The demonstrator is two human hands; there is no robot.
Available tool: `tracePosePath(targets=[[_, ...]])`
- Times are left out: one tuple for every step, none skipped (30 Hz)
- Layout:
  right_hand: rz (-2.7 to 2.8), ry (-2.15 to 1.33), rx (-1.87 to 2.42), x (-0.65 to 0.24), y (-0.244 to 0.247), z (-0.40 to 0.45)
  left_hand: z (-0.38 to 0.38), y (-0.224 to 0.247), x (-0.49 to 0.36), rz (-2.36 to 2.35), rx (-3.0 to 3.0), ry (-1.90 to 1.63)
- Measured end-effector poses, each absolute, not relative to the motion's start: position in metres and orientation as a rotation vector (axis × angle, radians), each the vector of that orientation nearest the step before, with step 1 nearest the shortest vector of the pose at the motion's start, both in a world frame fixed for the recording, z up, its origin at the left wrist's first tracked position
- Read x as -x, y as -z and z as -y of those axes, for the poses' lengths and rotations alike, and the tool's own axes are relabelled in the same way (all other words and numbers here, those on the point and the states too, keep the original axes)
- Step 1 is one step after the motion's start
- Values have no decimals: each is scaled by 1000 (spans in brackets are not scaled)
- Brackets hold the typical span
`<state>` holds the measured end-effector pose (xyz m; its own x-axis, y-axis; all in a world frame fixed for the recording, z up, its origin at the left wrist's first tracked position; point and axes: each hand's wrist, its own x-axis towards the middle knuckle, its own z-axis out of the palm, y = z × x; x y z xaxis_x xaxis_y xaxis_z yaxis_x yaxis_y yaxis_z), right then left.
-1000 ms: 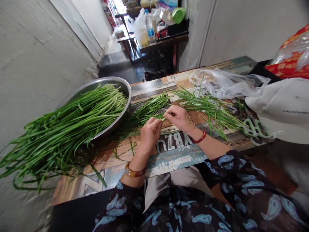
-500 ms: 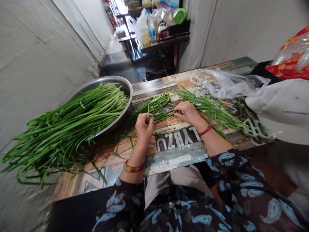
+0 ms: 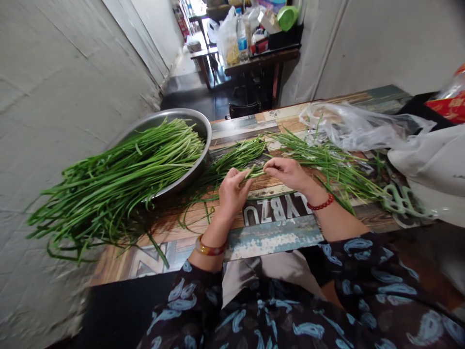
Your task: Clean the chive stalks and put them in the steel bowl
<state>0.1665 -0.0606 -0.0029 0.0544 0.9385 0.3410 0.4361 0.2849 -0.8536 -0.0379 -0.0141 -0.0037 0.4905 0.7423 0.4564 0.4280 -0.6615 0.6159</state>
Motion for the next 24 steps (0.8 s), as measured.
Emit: tracePosePath(targets=[[1550, -638, 1302, -165, 2, 60, 14, 4, 38, -959, -2321, -973], [1535, -631, 1305, -164, 3, 60, 14, 3, 37, -943, -2318, -946], [1496, -606, 1322, -166, 4, 59, 14, 3, 37, -927, -2306, -925], [1435, -570, 1346, -169, 6, 58, 14, 2, 37, -912, -2286, -905], [1358, -530, 1370, -173, 8, 57, 13, 0, 37, -903, -2259, -888], [1277, -498, 1385, -177, 10, 56, 13, -1, 37, -899, -2232, -873], [1208, -481, 1385, -181, 11, 56, 13, -2, 38, -903, -2209, -863], [1166, -485, 1370, -183, 11, 56, 13, -3, 38, -912, -2194, -856], [1159, -501, 1346, -184, 10, 57, 13, -4, 39, -921, -2186, -852], [1182, -522, 1322, -183, 8, 58, 12, -4, 39, -927, -2185, -848], [1224, -537, 1301, -181, 6, 60, 13, -5, 39, -929, -2189, -840], [1287, -545, 1285, -176, 4, 61, 13, -4, 40, -927, -2197, -829], [1361, -539, 1270, -170, 3, 61, 12, -4, 39, -921, -2209, -814], [1440, -521, 1255, -164, 2, 61, 12, -3, 39, -916, -2225, -802], [1510, -495, 1242, -159, 3, 61, 12, -2, 39, -915, -2248, -793], [1572, -467, 1236, -154, 4, 60, 12, -1, 38, -921, -2278, -790], [1624, -438, 1238, -149, 7, 59, 12, 0, 38, -933, -2312, -789], [1662, -415, 1247, -147, 10, 58, 13, 1, 37, -943, -2347, -783], [1685, -400, 1261, -145, 13, 56, 13, 3, 37, -948, -2379, -771], [1698, -395, 1273, -145, 15, 55, 13, 3, 36, -945, -2407, -754], [1696, -398, 1281, -146, 16, 54, 13, 4, 36, -936, -2426, -734], [1669, -401, 1294, -149, 17, 53, 12, 4, 36, -926, -2435, -721], [1610, -402, 1320, -154, 16, 52, 12, 3, 36, -915, -2436, -717], [1524, -396, 1359, -160, 16, 52, 11, 2, 36, -913, -2423, -732]])
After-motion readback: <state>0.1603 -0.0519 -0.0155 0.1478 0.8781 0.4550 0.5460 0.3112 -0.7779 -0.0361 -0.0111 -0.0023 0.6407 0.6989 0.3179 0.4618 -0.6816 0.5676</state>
